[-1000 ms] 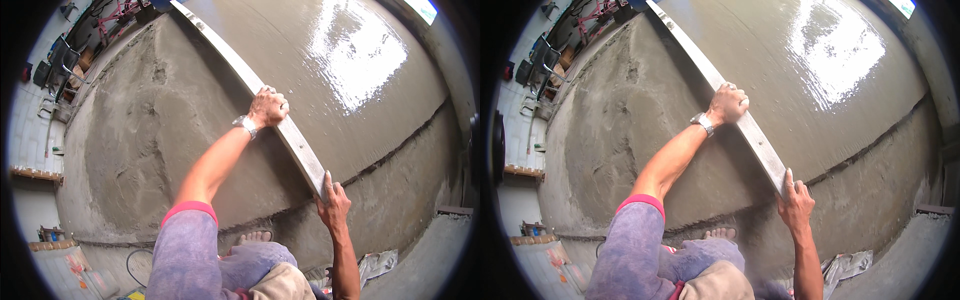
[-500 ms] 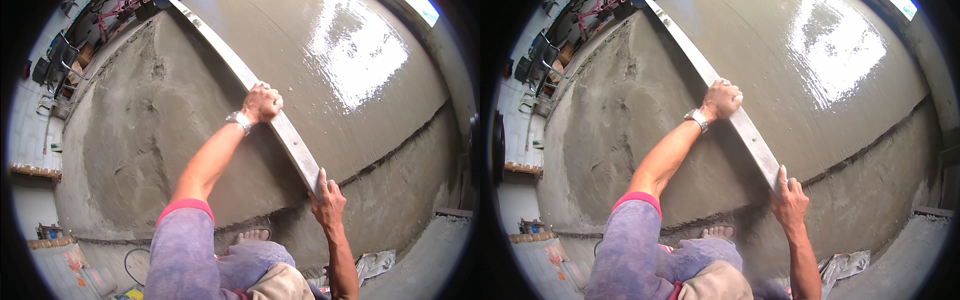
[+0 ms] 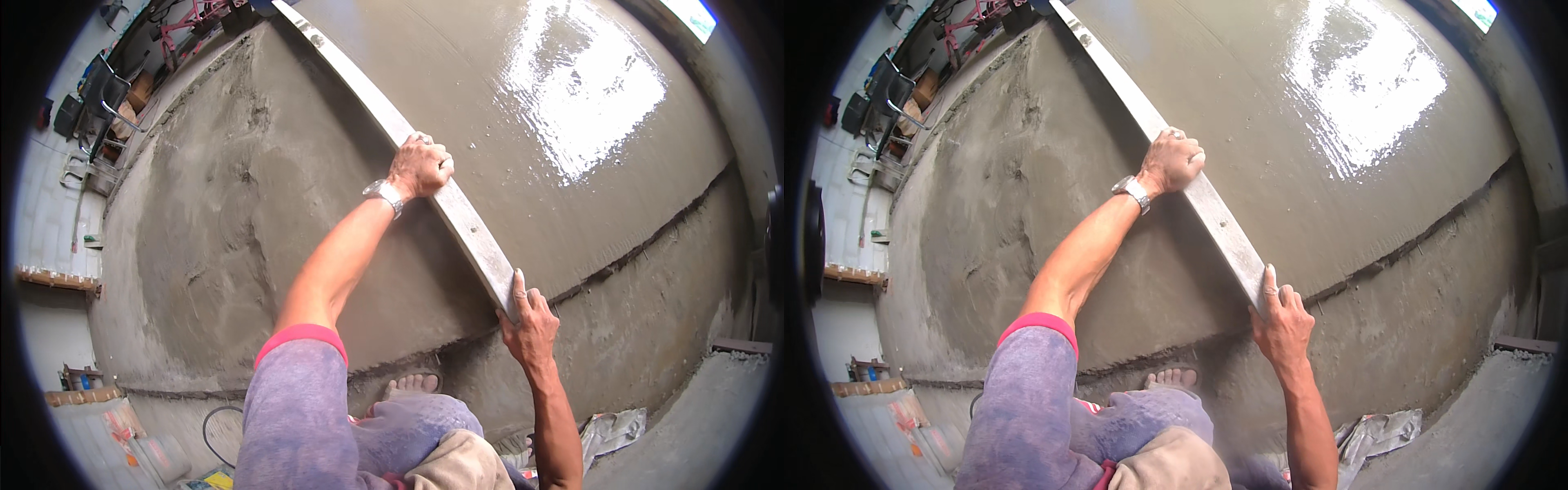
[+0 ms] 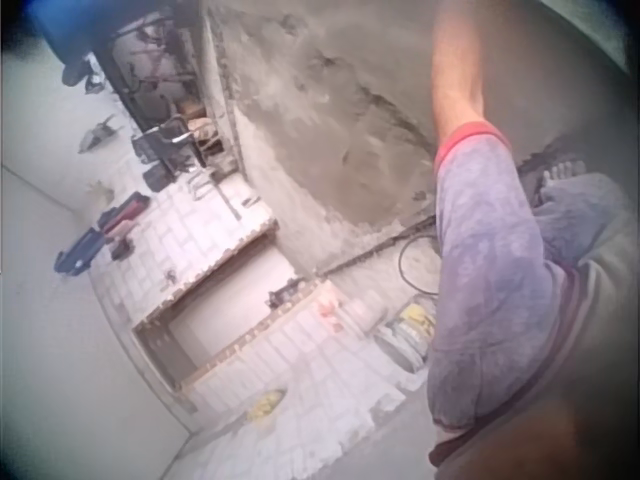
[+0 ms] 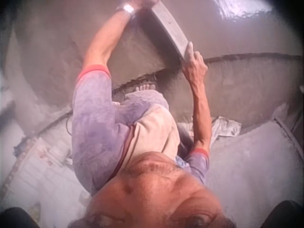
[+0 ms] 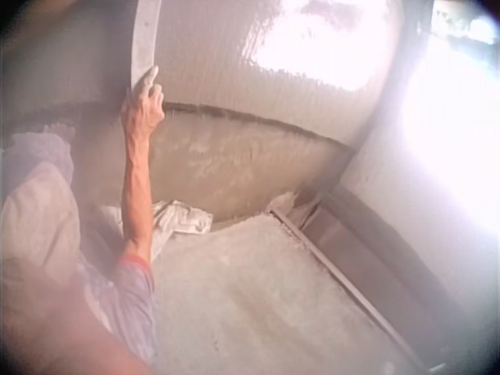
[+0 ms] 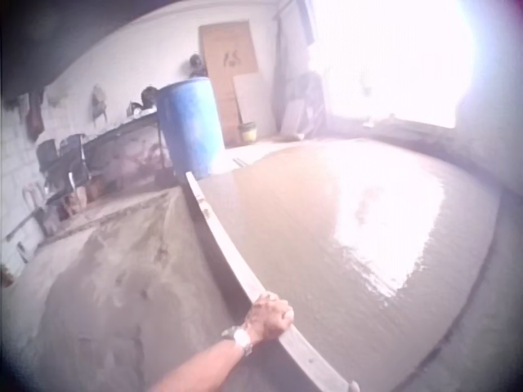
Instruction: The person kneels on a wet concrete floor and uses a long straightedge to level the surface. They repeatedly drag the straightedge across the concrete to smooth and flatten it.
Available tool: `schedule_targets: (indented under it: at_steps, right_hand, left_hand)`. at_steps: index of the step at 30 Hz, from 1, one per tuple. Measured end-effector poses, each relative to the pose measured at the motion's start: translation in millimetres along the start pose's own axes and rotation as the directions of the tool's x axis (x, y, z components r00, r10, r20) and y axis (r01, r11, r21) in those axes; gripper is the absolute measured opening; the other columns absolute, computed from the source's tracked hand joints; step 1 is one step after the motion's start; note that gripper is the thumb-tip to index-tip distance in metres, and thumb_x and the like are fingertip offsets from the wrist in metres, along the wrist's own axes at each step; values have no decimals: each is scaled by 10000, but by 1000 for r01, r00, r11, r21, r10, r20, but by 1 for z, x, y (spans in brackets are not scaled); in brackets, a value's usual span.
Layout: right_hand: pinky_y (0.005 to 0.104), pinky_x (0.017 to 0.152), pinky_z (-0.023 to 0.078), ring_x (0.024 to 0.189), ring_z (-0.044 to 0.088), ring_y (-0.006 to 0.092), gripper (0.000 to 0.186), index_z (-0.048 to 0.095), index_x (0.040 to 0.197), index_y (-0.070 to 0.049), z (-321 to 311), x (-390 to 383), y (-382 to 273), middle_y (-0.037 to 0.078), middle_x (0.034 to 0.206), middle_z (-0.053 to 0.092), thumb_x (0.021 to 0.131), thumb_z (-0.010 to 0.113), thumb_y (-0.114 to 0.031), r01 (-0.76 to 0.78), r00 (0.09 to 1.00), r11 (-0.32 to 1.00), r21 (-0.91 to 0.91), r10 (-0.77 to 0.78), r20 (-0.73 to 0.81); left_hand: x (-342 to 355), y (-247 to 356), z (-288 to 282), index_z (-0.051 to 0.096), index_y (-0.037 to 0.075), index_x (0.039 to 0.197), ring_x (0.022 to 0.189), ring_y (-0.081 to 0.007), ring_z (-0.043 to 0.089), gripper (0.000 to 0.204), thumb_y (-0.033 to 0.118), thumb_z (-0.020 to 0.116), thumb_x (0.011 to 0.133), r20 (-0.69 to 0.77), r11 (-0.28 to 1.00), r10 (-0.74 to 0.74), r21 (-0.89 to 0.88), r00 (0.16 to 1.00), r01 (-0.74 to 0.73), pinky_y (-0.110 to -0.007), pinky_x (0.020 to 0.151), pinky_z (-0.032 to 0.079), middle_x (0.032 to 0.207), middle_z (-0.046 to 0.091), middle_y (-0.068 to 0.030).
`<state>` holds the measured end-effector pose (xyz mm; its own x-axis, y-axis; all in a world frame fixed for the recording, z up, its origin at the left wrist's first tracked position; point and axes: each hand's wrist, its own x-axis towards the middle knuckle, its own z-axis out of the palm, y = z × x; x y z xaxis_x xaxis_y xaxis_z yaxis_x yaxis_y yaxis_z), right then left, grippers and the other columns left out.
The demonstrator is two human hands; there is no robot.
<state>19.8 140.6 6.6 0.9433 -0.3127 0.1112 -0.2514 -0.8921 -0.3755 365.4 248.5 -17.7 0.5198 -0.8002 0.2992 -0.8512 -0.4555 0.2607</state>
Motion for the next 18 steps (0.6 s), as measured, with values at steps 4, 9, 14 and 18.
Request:
schedule_targets:
  at_steps: [4,9,14,18]
  right_hand:
    - [374,641,525,819,605,252,846,460,1464,-86,-6,-13,6,82,910,559,701,815,-176,-8,1000,1000,20,8,17]
    - [371,642,527,810,602,251,843,462,1465,-100,2,-14,-1,80,904,556,703,815,-178,-25,1000,1000,-3,25,12]
    - [378,643,523,816,597,255,820,471,1459,-88,-4,-16,-2,84,918,553,710,797,-165,-4,1000,1000,31,3,25]
    - [411,717,525,867,601,298,885,440,1480,-87,-2,-28,-10,117,931,563,675,804,-132,-50,996,997,64,45,75]
  left_hand:
    - [-4,17,-5,735,134,737,929,-267,622,236,270,556,811,50,1000,2,-7,999,-2,-386,986,415,853,706,-58]
    - [-12,8,1,725,126,721,928,-280,622,236,258,553,816,52,1000,-2,-11,999,2,-391,995,411,845,698,-66]
    - [-17,7,-2,641,99,677,832,-288,594,256,233,518,857,-40,997,59,-38,997,-61,-402,954,409,767,626,-65]
    - [-27,7,-3,638,105,680,822,-294,583,247,234,521,856,-58,995,81,-58,995,-84,-404,947,411,762,616,-68]
